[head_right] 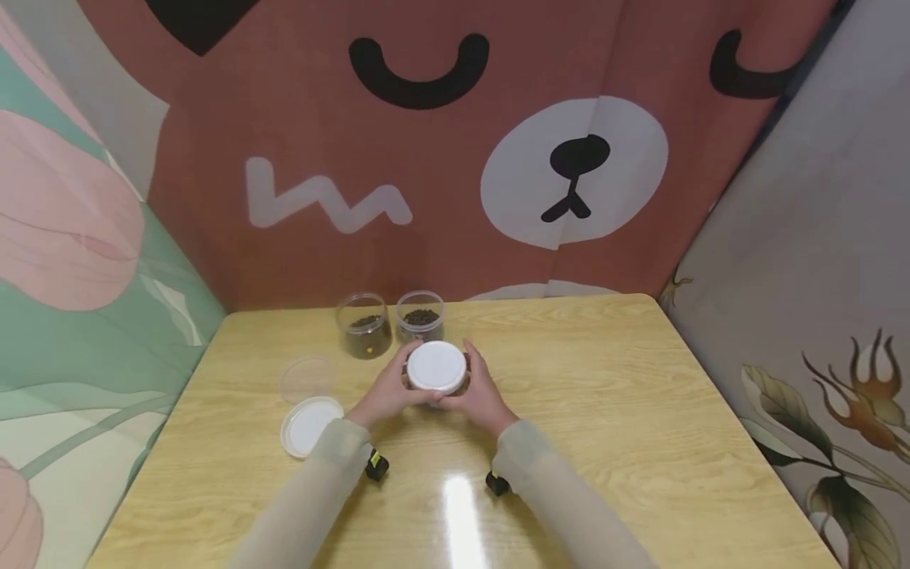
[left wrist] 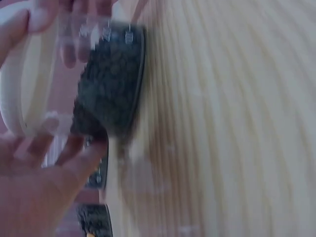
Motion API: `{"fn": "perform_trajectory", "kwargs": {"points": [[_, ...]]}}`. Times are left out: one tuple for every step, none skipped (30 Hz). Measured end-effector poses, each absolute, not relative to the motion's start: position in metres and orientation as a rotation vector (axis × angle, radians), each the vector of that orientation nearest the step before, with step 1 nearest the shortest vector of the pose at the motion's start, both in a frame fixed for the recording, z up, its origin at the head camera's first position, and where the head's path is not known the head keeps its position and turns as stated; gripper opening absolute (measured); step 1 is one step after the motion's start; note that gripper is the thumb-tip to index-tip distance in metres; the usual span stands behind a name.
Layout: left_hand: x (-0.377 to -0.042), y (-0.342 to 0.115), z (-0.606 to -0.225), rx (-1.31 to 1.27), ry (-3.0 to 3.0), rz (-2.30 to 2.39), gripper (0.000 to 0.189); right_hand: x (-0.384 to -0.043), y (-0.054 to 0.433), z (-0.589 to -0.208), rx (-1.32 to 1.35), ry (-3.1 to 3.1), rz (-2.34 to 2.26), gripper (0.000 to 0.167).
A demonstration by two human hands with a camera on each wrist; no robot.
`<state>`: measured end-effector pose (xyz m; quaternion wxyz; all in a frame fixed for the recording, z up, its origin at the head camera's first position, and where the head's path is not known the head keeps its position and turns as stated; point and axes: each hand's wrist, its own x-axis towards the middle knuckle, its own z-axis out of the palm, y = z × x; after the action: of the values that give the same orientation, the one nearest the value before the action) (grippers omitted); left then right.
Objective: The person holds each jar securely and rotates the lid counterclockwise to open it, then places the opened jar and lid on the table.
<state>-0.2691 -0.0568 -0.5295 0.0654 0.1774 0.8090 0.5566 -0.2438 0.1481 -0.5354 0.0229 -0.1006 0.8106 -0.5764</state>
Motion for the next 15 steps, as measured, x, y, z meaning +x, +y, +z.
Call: {"fn": "perform_trajectory", "kwargs": {"points": [[-0.269, -0.060, -0.531, 0.547, 2.415, 1.681, 0.107, -0.244, 0.147, -0.538, -0.302, 2.466, -1.791, 0.117], [-0.269, -0.062, -0.532, 0.557, 2.388, 1.682, 0.106, -0.244, 0.146, -0.540, -0.302, 2.432, -1.795, 0.117], [-0.269, -0.065, -0.533, 0.570, 2.362, 1.680, 0.105, -0.244, 0.146, -0.542, -0.304, 2.402, -1.800, 0.116], [-0.268, -0.067, -0.533, 0.582, 2.336, 1.678, 0.105, -0.244, 0.145, -0.543, -0.311, 2.380, -1.803, 0.115], [-0.267, -0.070, -0.533, 0.591, 2.315, 1.672, 0.104, -0.244, 0.145, -0.544, -0.329, 2.354, -1.809, 0.112], [-0.267, -0.072, -0.532, 0.602, 2.292, 1.671, 0.104, -0.244, 0.145, -0.545, -0.344, 2.324, -1.822, 0.110], [-0.265, -0.074, -0.530, 0.609, 2.266, 1.671, 0.103, -0.244, 0.145, -0.545, -0.360, 2.303, -1.828, 0.109], [-0.265, -0.076, -0.530, 0.614, 2.245, 1.671, 0.103, -0.244, 0.144, -0.546, -0.380, 2.286, -1.830, 0.108], [-0.264, -0.078, -0.528, 0.619, 2.224, 1.674, 0.102, -0.244, 0.144, -0.546, -0.399, 2.267, -1.830, 0.107], [-0.262, -0.079, -0.527, 0.620, 2.207, 1.674, 0.102, -0.244, 0.144, -0.546, -0.422, 2.252, -1.825, 0.107], [-0.262, -0.081, -0.526, 0.620, 2.194, 1.671, 0.102, -0.245, 0.144, -0.547, -0.440, 2.231, -1.822, 0.106], [-0.261, -0.082, -0.525, 0.624, 2.177, 1.674, 0.101, -0.245, 0.144, -0.548, -0.456, 2.219, -1.817, 0.106], [-0.260, -0.084, -0.524, 0.626, 2.162, 1.673, 0.101, -0.245, 0.144, -0.549, -0.481, 2.217, -1.804, 0.106], [-0.259, -0.085, -0.524, 0.632, 2.150, 1.673, 0.101, -0.246, 0.144, -0.550, -0.501, 2.201, -1.800, 0.106], [-0.258, -0.086, -0.523, 0.635, 2.144, 1.667, 0.101, -0.245, 0.144, -0.550, -0.516, 2.195, -1.790, 0.105]]}}
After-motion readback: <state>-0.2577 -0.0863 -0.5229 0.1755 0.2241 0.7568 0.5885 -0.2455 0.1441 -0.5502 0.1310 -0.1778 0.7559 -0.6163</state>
